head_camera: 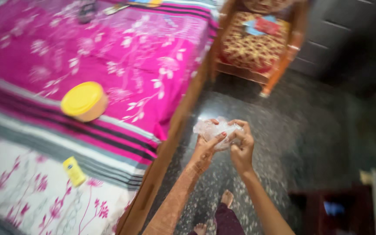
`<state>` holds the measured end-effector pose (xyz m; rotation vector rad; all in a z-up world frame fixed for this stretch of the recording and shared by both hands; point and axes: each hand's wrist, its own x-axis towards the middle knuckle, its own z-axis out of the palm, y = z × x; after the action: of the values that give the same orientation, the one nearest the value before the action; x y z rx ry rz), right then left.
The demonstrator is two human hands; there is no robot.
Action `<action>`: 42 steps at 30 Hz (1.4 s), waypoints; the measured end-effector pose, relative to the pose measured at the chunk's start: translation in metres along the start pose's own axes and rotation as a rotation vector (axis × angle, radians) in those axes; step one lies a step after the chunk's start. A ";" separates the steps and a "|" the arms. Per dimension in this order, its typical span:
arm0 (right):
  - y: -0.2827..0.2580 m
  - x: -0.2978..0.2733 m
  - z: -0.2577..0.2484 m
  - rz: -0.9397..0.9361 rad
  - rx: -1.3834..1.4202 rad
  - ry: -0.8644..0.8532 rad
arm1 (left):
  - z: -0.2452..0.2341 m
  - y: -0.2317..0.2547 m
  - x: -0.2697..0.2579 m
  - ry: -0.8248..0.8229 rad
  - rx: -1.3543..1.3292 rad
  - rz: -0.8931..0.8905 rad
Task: The person picks up a box and a container of cream from a bed, carries them to a desk, and places them there. The person then picks up two organizers filled with pens and cosmetics from the bed, moves them to the desk, and rearranges several items on the desk, including a tube of cream and a small box. Finally, the person picks up a handheld steamer, wraps its cord, and places it in a lower shelf.
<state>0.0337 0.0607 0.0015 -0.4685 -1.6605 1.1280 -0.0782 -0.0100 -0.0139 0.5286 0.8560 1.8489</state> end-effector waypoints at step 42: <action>0.181 0.151 0.322 0.555 0.490 -1.035 | -0.225 0.164 0.101 0.863 1.381 0.438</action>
<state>-0.3527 0.1180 -0.0825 0.0276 -2.0269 2.3927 -0.3724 -0.0336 -0.0387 0.7492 2.8239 1.5670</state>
